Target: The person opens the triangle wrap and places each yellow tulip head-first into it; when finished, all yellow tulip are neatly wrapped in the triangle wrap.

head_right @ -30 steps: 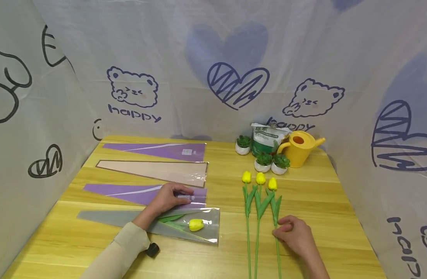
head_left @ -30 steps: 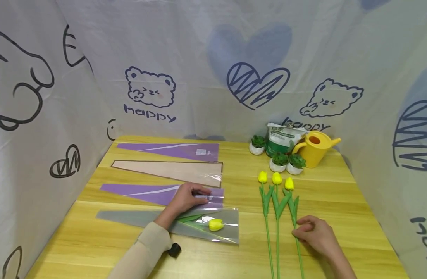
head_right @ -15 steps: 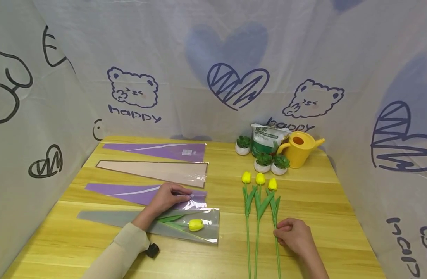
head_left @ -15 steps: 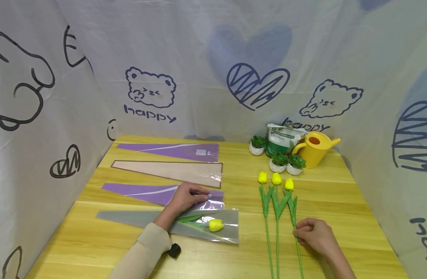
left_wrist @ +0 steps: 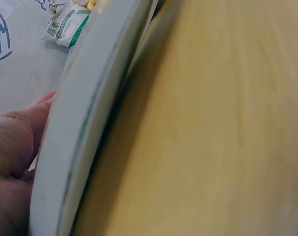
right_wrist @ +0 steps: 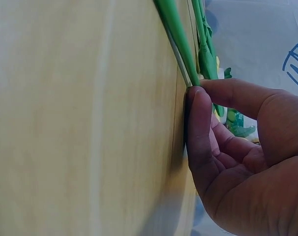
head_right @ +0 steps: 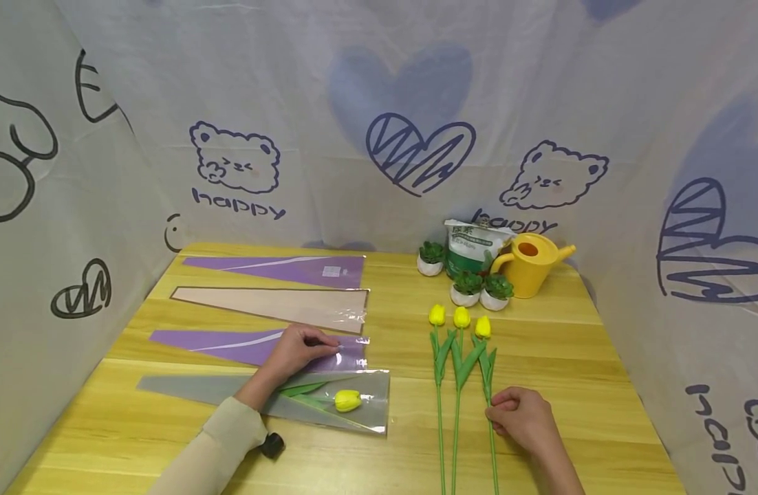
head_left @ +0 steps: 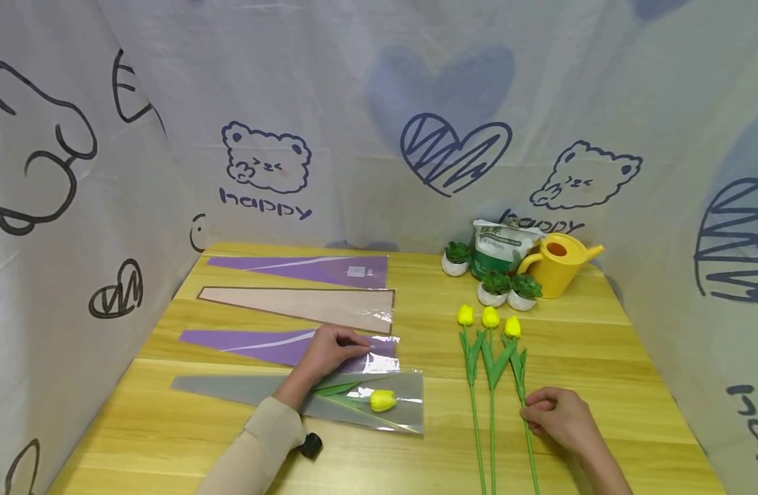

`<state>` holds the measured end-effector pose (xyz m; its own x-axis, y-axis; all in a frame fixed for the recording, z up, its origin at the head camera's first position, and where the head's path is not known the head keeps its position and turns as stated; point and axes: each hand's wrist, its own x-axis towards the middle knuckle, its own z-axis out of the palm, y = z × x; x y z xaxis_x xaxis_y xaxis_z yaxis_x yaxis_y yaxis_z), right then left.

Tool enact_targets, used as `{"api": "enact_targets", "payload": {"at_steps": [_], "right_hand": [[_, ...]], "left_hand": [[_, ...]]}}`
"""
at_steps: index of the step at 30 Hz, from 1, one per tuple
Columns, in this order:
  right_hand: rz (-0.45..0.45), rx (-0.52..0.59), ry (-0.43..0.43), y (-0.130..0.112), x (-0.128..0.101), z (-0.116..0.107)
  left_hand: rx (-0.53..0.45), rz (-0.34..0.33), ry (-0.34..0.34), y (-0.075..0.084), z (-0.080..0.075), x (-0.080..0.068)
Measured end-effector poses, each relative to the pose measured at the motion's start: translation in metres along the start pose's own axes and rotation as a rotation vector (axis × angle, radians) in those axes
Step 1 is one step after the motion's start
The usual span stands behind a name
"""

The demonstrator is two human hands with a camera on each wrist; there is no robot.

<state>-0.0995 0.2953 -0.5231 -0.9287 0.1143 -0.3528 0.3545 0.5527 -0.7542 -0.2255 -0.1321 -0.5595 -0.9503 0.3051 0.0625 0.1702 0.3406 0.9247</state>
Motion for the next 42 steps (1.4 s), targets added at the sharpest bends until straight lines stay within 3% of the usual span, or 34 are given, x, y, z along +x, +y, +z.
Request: {"api": "enact_targets", "payload": {"at_steps": [5,12,18,24,31,42], "right_hand": [[-0.002,0.003,0.005,0.001,0.001,0.000],[0.009,0.000,0.017,-0.001,0.001,0.000],[0.013,-0.018,0.037,-0.002,0.000,-0.002],[0.008,-0.004,0.051,-0.003,-0.002,-0.005],[-0.034,0.006,0.093,-0.008,-0.007,-0.008],[-0.056,0.169,0.153,-0.025,-0.010,-0.008]], "left_hand": [[0.002,-0.020,0.048,0.002,0.000,0.000],[-0.055,0.016,0.114,0.000,-0.001,-0.001],[-0.116,0.036,0.107,-0.003,0.001,-0.001],[-0.066,0.040,0.079,-0.001,0.003,0.000],[-0.067,0.040,0.109,-0.001,0.004,-0.002],[-0.110,0.028,0.110,0.000,0.004,-0.002]]}}
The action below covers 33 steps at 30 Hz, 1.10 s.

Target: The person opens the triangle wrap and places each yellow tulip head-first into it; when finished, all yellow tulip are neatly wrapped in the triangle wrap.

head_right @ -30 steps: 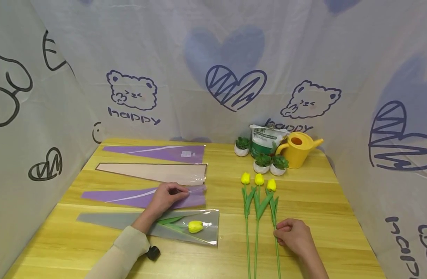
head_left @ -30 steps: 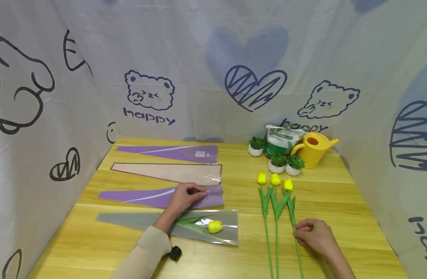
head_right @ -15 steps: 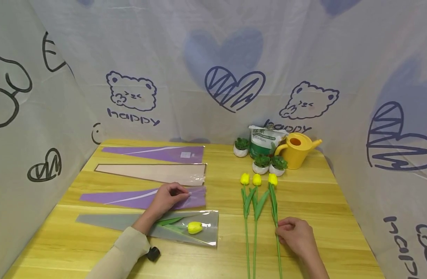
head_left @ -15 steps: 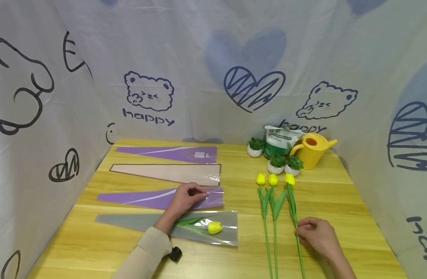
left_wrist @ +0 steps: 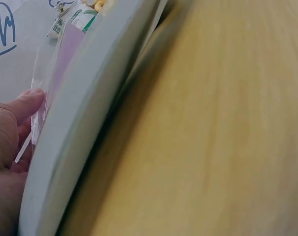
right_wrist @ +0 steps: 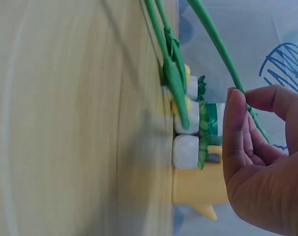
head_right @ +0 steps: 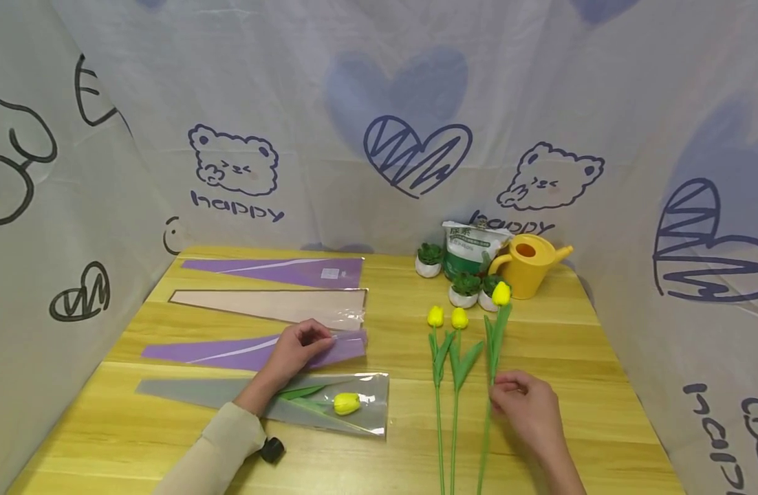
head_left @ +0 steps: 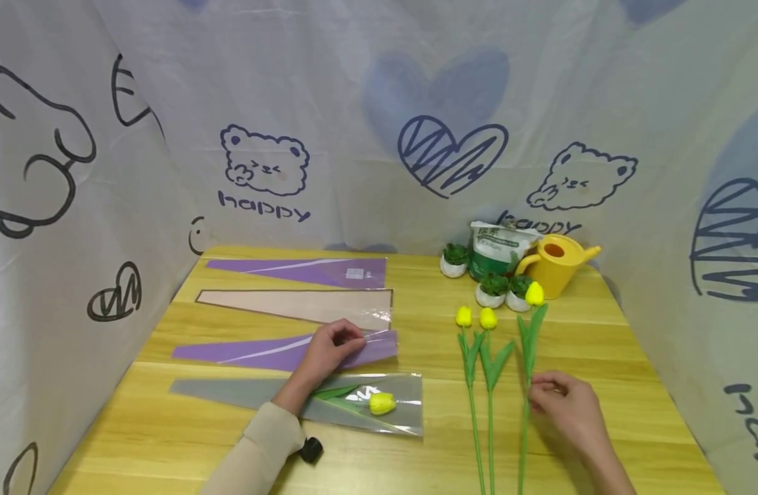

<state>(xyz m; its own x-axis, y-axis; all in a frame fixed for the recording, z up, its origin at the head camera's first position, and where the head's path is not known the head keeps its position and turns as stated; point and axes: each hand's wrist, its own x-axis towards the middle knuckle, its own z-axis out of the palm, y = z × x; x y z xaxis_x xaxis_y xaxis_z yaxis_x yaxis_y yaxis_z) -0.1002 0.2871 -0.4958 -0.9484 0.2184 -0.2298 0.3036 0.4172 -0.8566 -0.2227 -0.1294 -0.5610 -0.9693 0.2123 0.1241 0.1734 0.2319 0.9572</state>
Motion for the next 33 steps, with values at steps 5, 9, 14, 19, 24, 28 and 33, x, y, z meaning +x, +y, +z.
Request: {"api": "enact_targets", "payload": {"at_steps": [5,9,14,19,24,28,33], "right_hand": [[-0.009,0.094,0.028,-0.008,0.002,0.003],[-0.032,0.166,0.069,-0.014,0.003,0.005],[-0.045,0.219,0.149,-0.017,0.005,0.007],[-0.025,0.325,0.239,-0.021,0.006,0.011],[-0.061,0.426,0.303,-0.021,0.007,0.016],[-0.117,0.471,0.314,-0.020,0.008,0.020],[-0.139,0.519,0.308,-0.023,0.010,0.029]], "left_hand": [[-0.016,-0.019,-0.020,-0.001,0.001,0.001],[-0.019,-0.020,-0.026,-0.003,0.002,0.002],[-0.008,-0.025,-0.028,0.004,0.004,0.000],[-0.005,-0.020,-0.034,0.018,0.004,-0.005],[0.001,-0.001,-0.031,0.006,0.006,-0.003],[-0.017,0.014,-0.024,-0.005,0.005,-0.001],[-0.043,0.024,-0.017,-0.009,0.003,-0.001]]}}
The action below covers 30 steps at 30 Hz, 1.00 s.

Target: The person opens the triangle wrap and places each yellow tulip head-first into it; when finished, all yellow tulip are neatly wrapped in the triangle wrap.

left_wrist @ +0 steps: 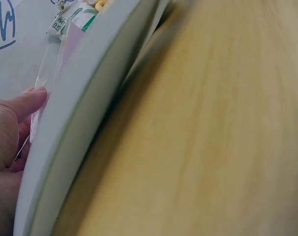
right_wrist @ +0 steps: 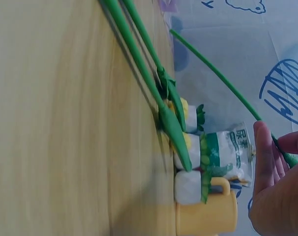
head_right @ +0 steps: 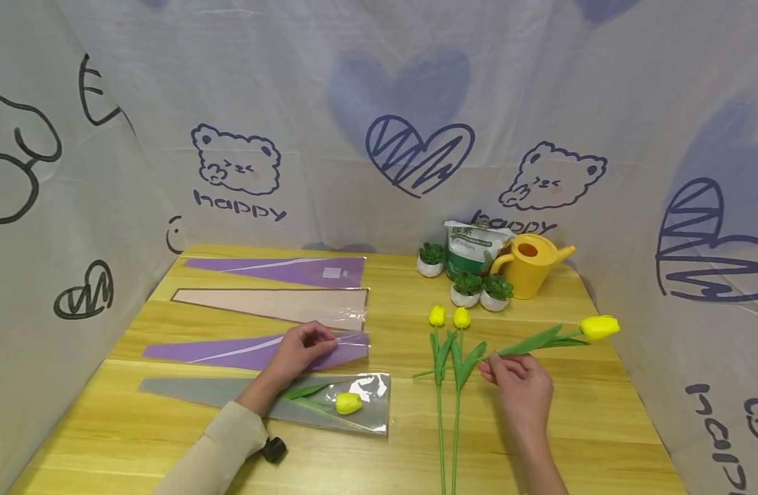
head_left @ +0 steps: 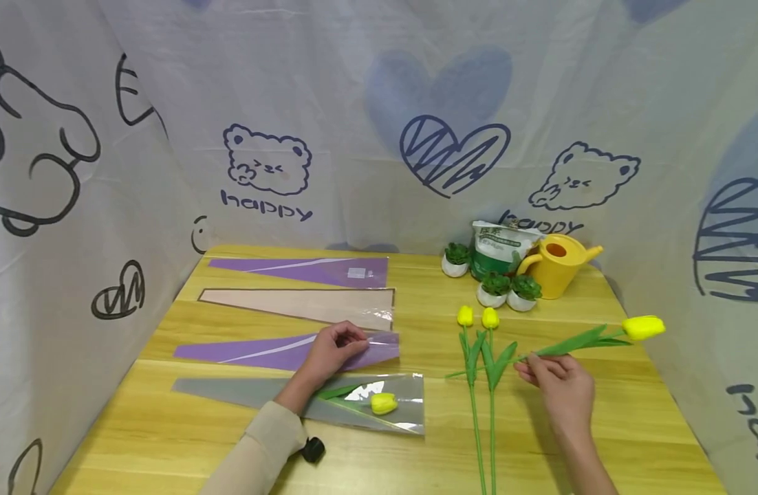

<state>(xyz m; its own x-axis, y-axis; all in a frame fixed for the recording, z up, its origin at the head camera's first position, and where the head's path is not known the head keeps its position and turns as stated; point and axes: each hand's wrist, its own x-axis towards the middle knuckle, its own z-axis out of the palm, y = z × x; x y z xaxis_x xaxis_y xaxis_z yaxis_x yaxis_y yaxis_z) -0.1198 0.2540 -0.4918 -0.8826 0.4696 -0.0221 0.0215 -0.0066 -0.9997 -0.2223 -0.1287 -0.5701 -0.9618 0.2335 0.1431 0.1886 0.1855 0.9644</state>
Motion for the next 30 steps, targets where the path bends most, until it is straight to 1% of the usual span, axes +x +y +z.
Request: {"api": "enact_targets", "payload": {"at_steps": [4,9,17,20,24,30], "right_hand": [[-0.013,0.020,-0.015,0.000,-0.002,0.009],[-0.046,0.001,-0.042,0.000,-0.004,0.018],[-0.069,0.027,-0.031,0.002,-0.005,0.029],[-0.056,0.054,-0.035,0.003,-0.006,0.034],[-0.017,0.084,-0.044,0.004,-0.009,0.043],[0.039,0.078,-0.078,0.006,-0.011,0.057]], "left_hand": [[0.012,0.002,-0.010,0.001,0.000,0.000],[0.022,-0.005,-0.008,0.001,0.000,0.000],[0.014,0.005,-0.010,0.000,-0.001,0.000],[0.018,0.005,-0.011,-0.001,-0.002,0.000],[0.026,-0.008,-0.017,0.000,-0.002,0.000],[0.019,-0.012,-0.023,0.000,-0.002,0.000]]}}
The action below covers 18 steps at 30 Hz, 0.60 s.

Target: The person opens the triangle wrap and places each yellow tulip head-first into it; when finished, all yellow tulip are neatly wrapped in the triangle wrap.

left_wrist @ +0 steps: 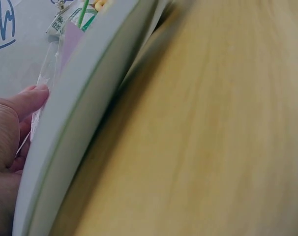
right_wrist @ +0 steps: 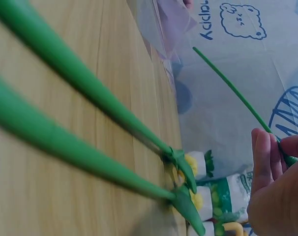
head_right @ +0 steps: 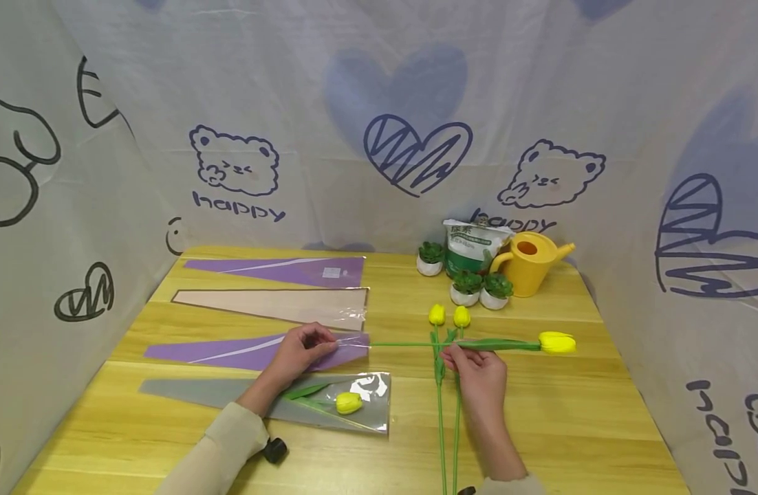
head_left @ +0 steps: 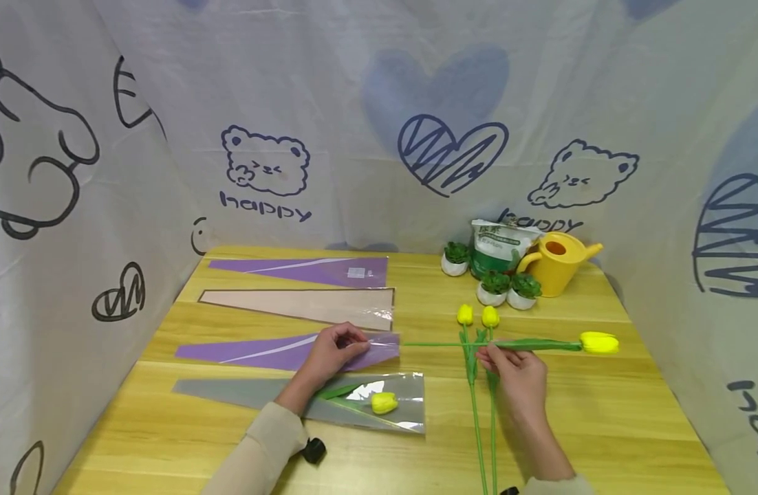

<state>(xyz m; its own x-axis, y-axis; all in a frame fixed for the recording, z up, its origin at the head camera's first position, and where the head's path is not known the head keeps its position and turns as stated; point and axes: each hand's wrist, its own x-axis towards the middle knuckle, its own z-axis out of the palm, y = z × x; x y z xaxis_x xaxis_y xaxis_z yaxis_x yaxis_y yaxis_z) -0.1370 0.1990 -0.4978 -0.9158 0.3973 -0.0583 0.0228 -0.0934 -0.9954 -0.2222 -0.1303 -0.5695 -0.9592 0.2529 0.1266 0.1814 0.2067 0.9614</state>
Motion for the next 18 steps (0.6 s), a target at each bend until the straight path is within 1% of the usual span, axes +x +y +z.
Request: {"api": "enact_targets", "payload": {"at_steps": [7,13,16,18], "right_hand": [[0.045,0.015,-0.049,0.003,-0.001,0.012],[0.040,0.039,-0.018,0.003,0.001,0.014],[0.047,0.037,-0.012,0.004,0.002,0.013],[0.058,0.030,-0.029,0.005,0.003,0.014]], "left_hand": [[-0.005,-0.001,0.009,-0.002,0.001,-0.002],[0.009,-0.012,0.016,-0.002,0.002,-0.002],[0.002,-0.016,0.017,0.002,0.002,-0.002],[-0.008,-0.012,0.020,0.010,0.002,-0.004]]}}
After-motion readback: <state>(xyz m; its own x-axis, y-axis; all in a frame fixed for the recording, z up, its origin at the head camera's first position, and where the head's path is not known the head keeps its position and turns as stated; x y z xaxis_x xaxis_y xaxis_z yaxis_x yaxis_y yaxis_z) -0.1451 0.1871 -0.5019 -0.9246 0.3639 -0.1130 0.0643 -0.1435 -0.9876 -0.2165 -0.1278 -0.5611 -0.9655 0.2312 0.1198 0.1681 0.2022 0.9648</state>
